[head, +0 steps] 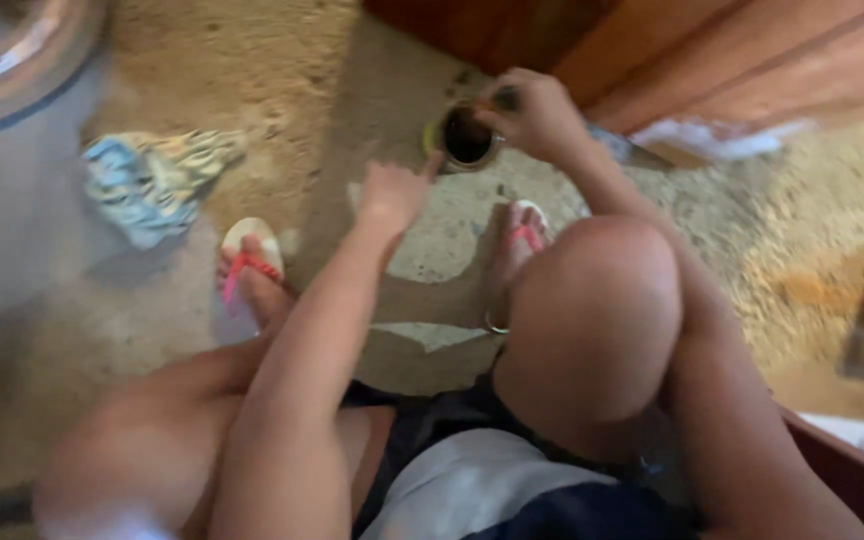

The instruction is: The person sits on the floor and uses a paintbrush to apply dark stain to a wooden cabinet door. They dip the brush into a can of stain and apply it to the wood surface. Later, they stand and paint a separate wooden plank resting on a workbench.

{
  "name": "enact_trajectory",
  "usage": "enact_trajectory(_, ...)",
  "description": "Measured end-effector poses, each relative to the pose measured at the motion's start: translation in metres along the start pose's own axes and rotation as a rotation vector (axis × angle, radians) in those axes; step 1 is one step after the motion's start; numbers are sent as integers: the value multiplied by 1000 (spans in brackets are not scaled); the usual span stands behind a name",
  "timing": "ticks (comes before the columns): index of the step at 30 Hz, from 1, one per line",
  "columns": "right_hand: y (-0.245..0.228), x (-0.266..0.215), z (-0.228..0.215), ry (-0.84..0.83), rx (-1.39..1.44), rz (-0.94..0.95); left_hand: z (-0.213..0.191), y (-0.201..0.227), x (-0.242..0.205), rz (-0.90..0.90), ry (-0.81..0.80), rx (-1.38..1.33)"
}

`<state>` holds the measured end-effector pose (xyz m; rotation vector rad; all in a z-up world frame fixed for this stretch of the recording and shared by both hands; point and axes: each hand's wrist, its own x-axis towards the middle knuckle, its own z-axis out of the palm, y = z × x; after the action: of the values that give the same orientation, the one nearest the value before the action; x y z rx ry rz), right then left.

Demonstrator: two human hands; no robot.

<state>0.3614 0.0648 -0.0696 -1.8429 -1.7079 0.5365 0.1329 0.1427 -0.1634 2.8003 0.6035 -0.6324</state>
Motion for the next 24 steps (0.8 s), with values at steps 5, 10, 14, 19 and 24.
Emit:
enact_trajectory(5, -23, 1, -31, -108, -206, 206, -64, 9, -26, 99, -348, -11)
enact_trajectory(10, -12, -1, -30, -72, -257, 65, -11, 14, 7, 54, -209, -14)
enact_trajectory(14, -31, -2, -36, -139, -283, 90, -59, 11, -21, 93, -337, -25)
enact_trajectory(19, -26, -7, -34, -129, -318, 119, -58, 10, -19, 107, -347, -5)
enact_trajectory(24, -8, -21, -38, -16, -339, 130, 27, 6, 19, 63, -71, -16)
